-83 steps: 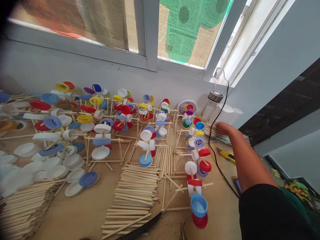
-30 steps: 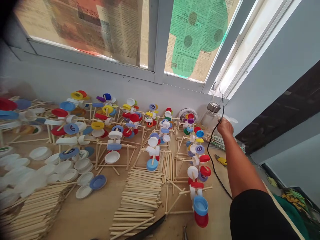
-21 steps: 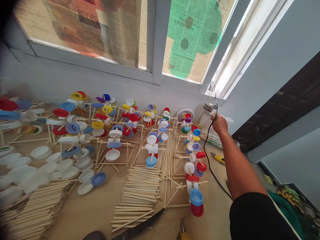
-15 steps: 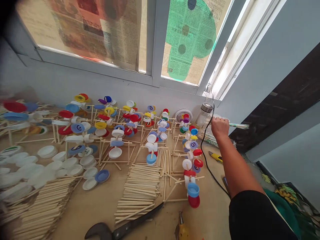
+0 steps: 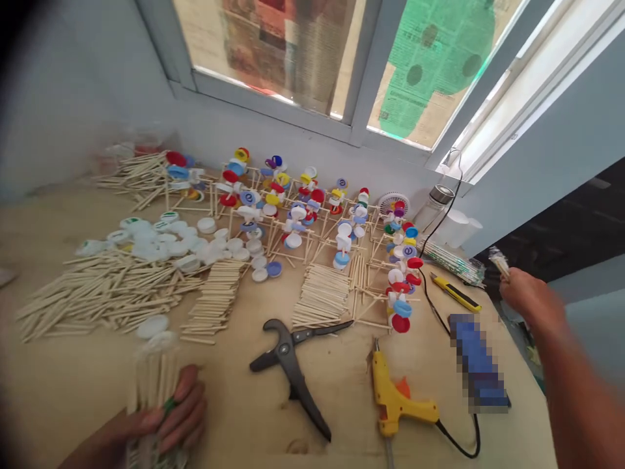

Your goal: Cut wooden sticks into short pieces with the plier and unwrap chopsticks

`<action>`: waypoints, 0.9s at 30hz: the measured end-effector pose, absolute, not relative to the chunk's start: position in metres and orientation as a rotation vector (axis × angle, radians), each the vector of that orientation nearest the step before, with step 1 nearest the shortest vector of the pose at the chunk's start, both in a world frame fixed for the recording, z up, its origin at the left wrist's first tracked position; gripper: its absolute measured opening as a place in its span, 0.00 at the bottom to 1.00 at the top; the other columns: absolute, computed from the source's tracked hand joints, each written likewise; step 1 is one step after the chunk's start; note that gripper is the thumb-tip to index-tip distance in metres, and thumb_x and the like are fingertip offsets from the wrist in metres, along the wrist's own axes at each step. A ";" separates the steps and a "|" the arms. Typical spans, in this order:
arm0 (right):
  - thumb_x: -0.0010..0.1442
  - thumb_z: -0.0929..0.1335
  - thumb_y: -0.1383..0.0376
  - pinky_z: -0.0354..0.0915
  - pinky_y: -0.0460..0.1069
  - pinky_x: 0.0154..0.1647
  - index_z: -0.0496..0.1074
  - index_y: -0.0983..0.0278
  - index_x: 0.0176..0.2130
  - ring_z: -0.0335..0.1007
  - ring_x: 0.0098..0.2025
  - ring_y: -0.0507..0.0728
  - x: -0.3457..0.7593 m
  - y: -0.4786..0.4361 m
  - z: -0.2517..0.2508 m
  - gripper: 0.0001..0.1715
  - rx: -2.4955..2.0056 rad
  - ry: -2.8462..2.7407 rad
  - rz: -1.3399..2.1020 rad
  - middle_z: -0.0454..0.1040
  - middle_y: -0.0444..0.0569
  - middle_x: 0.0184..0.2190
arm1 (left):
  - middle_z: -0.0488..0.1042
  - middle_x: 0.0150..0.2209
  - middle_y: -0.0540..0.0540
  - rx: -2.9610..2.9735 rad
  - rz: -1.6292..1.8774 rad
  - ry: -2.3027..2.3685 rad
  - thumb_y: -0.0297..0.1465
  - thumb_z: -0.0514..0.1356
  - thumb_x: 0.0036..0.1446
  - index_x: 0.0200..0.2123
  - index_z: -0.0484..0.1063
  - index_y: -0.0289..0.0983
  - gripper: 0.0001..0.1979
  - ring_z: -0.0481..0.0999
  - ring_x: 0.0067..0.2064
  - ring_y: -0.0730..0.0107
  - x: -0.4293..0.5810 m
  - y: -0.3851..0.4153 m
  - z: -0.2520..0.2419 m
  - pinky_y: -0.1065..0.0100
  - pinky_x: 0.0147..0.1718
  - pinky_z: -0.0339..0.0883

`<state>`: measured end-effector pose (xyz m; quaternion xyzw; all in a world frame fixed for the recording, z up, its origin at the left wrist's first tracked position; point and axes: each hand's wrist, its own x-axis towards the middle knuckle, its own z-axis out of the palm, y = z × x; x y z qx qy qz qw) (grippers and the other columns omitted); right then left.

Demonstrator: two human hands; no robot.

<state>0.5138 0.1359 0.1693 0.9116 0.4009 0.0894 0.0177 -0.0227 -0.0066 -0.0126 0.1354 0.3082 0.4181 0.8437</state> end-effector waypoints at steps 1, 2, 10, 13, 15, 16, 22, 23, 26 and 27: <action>0.52 0.69 0.69 0.61 0.56 0.30 0.69 0.58 0.25 0.75 0.36 0.66 0.499 0.123 0.177 0.08 2.828 1.285 0.252 0.78 0.61 0.32 | 0.64 0.21 0.53 0.283 0.913 0.589 0.35 0.72 0.41 0.27 0.70 0.39 0.14 0.62 0.22 0.74 -0.021 -0.006 -0.009 0.67 0.27 0.64; 0.53 0.69 0.67 0.62 0.55 0.31 0.70 0.56 0.28 0.74 0.34 0.64 0.481 0.108 0.184 0.05 2.840 1.347 0.225 0.78 0.58 0.31 | 0.64 0.21 0.53 0.292 0.919 0.546 0.34 0.71 0.42 0.27 0.70 0.39 0.13 0.62 0.22 0.75 -0.020 -0.005 -0.006 0.68 0.27 0.64; 0.54 0.72 0.51 0.64 0.50 0.26 0.76 0.56 0.38 0.68 0.27 0.56 0.267 -0.015 0.161 0.14 2.453 2.257 -1.970 0.76 0.50 0.30 | 0.68 0.23 0.51 0.281 0.986 0.564 0.25 0.67 0.43 0.32 0.70 0.36 0.11 0.68 0.26 0.72 -0.013 -0.011 0.014 0.68 0.31 0.66; 0.55 0.72 0.54 0.64 0.48 0.29 0.75 0.59 0.38 0.68 0.28 0.54 0.201 -0.037 0.121 0.14 2.218 1.842 -2.729 0.77 0.48 0.30 | 0.69 0.24 0.51 0.284 0.946 0.636 0.25 0.67 0.44 0.33 0.71 0.35 0.11 0.70 0.28 0.70 -0.012 -0.019 0.021 0.68 0.32 0.66; 0.54 0.73 0.54 0.63 0.48 0.30 0.75 0.61 0.38 0.68 0.29 0.53 0.171 -0.045 0.100 0.15 2.269 1.645 -2.921 0.77 0.47 0.30 | 0.70 0.24 0.51 0.323 0.928 0.671 0.26 0.68 0.43 0.33 0.71 0.35 0.12 0.71 0.28 0.70 -0.012 -0.024 0.028 0.68 0.32 0.66; 0.54 0.73 0.55 0.63 0.48 0.32 0.75 0.61 0.37 0.68 0.30 0.53 0.160 -0.048 0.093 0.14 2.337 1.630 -2.961 0.77 0.47 0.31 | 0.70 0.24 0.51 0.361 0.934 0.687 0.27 0.68 0.43 0.33 0.71 0.35 0.12 0.71 0.28 0.69 -0.013 -0.025 0.032 0.68 0.31 0.65; 0.61 0.68 0.60 0.63 0.51 0.42 0.75 0.59 0.39 0.70 0.40 0.56 0.122 -0.043 0.096 0.07 2.522 2.512 -2.653 0.77 0.46 0.37 | 0.72 0.25 0.50 0.872 1.125 0.835 0.32 0.67 0.44 0.30 0.73 0.36 0.09 0.70 0.29 0.69 -0.019 -0.021 0.079 0.69 0.30 0.63; 0.63 0.67 0.61 0.63 0.51 0.43 0.76 0.58 0.40 0.70 0.41 0.56 0.117 -0.042 0.099 0.08 2.510 2.682 -2.535 0.77 0.45 0.38 | 0.72 0.25 0.50 0.974 1.146 0.859 0.32 0.67 0.45 0.28 0.73 0.37 0.08 0.70 0.29 0.69 -0.020 -0.019 0.088 0.69 0.30 0.64; 0.65 0.65 0.61 0.64 0.53 0.48 0.75 0.54 0.43 0.71 0.44 0.57 0.107 -0.038 0.099 0.10 2.439 2.941 -2.322 0.76 0.44 0.40 | 0.75 0.28 0.49 1.199 1.191 0.893 0.32 0.66 0.45 0.28 0.76 0.39 0.05 0.73 0.33 0.65 -0.019 -0.014 0.105 0.66 0.36 0.68; 0.65 0.65 0.60 0.65 0.53 0.49 0.75 0.54 0.45 0.71 0.45 0.57 0.105 -0.036 0.096 0.11 2.434 2.963 -2.289 0.76 0.44 0.41 | 0.76 0.30 0.49 1.236 1.197 0.884 0.32 0.66 0.45 0.30 0.77 0.39 0.06 0.75 0.36 0.62 -0.017 -0.012 0.105 0.64 0.39 0.69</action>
